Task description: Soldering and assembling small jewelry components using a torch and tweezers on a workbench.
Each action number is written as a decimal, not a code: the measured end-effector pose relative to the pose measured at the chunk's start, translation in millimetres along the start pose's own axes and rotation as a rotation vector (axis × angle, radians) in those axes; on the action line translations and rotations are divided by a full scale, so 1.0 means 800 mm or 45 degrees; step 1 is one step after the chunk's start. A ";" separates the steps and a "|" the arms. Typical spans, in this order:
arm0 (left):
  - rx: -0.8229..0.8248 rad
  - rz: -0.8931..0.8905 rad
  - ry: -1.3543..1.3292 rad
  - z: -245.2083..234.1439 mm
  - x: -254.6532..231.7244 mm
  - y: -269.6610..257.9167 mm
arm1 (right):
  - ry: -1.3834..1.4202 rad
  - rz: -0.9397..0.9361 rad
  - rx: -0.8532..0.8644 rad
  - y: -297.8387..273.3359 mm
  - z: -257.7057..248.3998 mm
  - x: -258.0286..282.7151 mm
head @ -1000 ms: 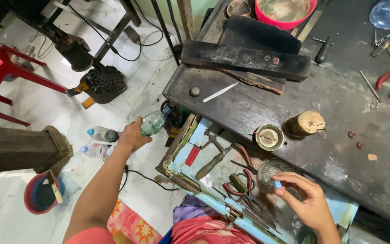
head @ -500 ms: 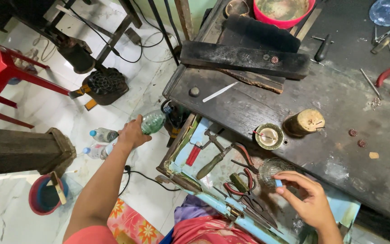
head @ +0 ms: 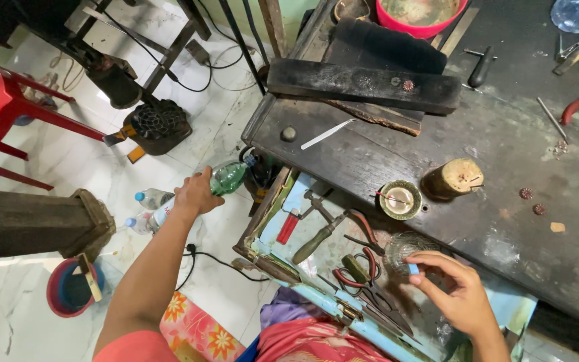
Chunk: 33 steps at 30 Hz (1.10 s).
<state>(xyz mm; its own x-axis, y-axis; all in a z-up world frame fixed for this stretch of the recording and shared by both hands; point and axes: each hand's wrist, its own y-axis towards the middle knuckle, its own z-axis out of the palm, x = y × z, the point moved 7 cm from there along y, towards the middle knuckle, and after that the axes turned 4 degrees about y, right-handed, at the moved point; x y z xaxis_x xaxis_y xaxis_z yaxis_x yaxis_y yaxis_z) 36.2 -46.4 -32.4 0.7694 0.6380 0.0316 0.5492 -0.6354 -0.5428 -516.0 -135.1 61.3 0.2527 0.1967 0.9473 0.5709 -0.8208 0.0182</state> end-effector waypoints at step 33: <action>0.014 0.008 0.067 -0.010 0.000 0.006 | -0.026 0.009 0.010 -0.002 0.000 -0.002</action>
<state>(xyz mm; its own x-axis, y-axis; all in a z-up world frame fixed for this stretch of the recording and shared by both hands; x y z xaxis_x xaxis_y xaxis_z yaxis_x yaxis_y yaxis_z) 41.2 -52.9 -27.8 0.7889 0.6103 0.0720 0.5412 -0.6344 -0.5520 -517.4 -134.4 59.6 0.2725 0.2017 0.9408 0.5752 -0.8179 0.0087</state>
